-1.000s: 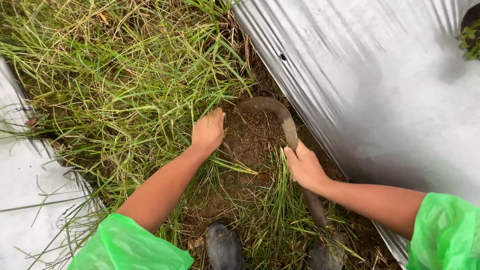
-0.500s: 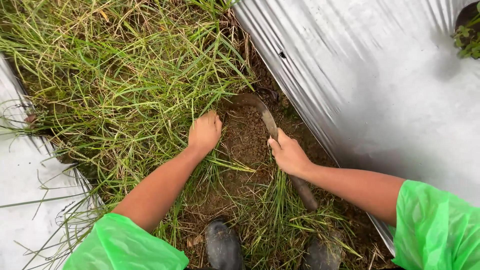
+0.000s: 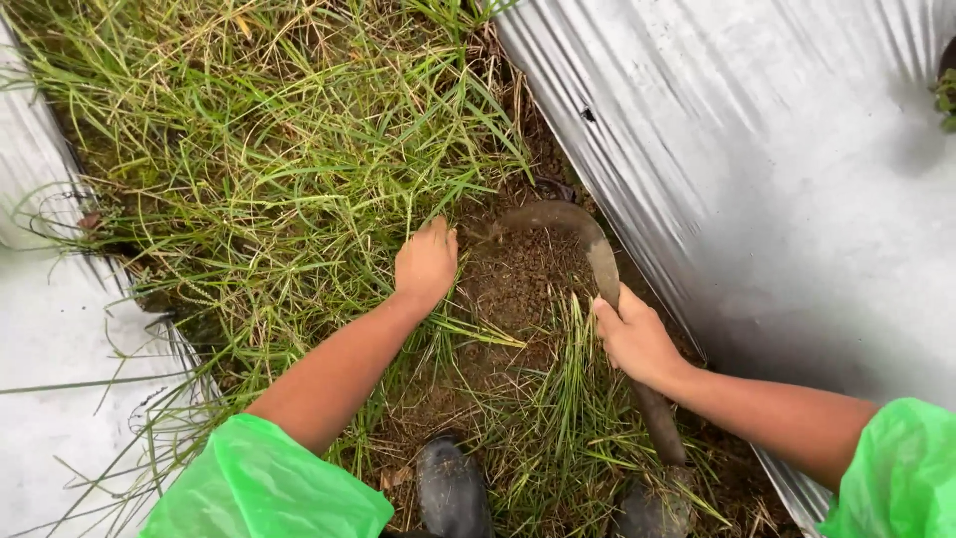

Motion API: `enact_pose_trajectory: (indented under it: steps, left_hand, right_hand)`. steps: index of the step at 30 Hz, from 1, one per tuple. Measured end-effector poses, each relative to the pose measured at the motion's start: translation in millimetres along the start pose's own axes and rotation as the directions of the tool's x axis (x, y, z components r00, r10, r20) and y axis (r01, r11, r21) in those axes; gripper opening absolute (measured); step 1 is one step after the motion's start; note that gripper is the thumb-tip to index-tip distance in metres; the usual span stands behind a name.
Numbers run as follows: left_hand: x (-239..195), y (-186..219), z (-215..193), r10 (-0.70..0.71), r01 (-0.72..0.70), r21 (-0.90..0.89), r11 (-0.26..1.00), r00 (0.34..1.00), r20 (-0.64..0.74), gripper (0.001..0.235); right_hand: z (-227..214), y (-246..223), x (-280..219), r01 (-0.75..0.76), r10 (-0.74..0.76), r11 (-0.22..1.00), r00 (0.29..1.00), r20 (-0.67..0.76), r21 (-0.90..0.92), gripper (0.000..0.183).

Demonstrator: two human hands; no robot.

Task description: The person uses a curved sickle to cut and remove grass growing along the edge of a white plastic ground cover in a garden. They repeatedly slice the weeds at the base and pull the clumps away by hand, clearing the soil strip between the plastic sheet and the surrounding vegetation.

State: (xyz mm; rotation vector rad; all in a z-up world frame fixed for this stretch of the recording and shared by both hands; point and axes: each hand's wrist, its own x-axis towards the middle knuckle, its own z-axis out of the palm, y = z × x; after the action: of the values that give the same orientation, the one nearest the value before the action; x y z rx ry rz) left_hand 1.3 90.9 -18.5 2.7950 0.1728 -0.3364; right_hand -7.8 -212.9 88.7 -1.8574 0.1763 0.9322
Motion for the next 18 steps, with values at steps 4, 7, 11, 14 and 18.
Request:
enact_pose_trajectory:
  steps: [4, 7, 11, 14, 18]
  left_hand:
    - [1, -2, 13, 0.019, -0.028, 0.101, 0.995, 0.996, 0.089, 0.042]
    - [-9, 4, 0, 0.061, -0.098, 0.153, 0.983, 0.971, 0.23, 0.057]
    - [-8, -1, 18, 0.154, -0.199, 0.257, 0.946, 0.971, 0.184, 0.041]
    - [-1, -10, 41, 0.178, -0.203, 0.273, 0.941, 0.977, 0.113, 0.024]
    - [5, -12, 48, 0.065, -0.082, 0.186, 0.979, 0.993, 0.095, 0.018]
  right_hand:
    - [5, 2, -1, 0.026, -0.025, 0.999, 0.998, -0.053, 0.021, 0.024]
    - [10, 12, 1, 0.035, -0.035, 0.999, 0.998, -0.042, -0.007, 0.021]
    - [15, 12, 1, 0.039, -0.041, 0.996, 0.999, -0.023, -0.084, 0.023]
    - [16, 9, 1, 0.04, -0.039, 0.992, 0.999, 0.01, -0.117, 0.024]
    - [19, 20, 15, 0.08, -0.073, 0.984, 0.996, 0.049, -0.16, 0.032]
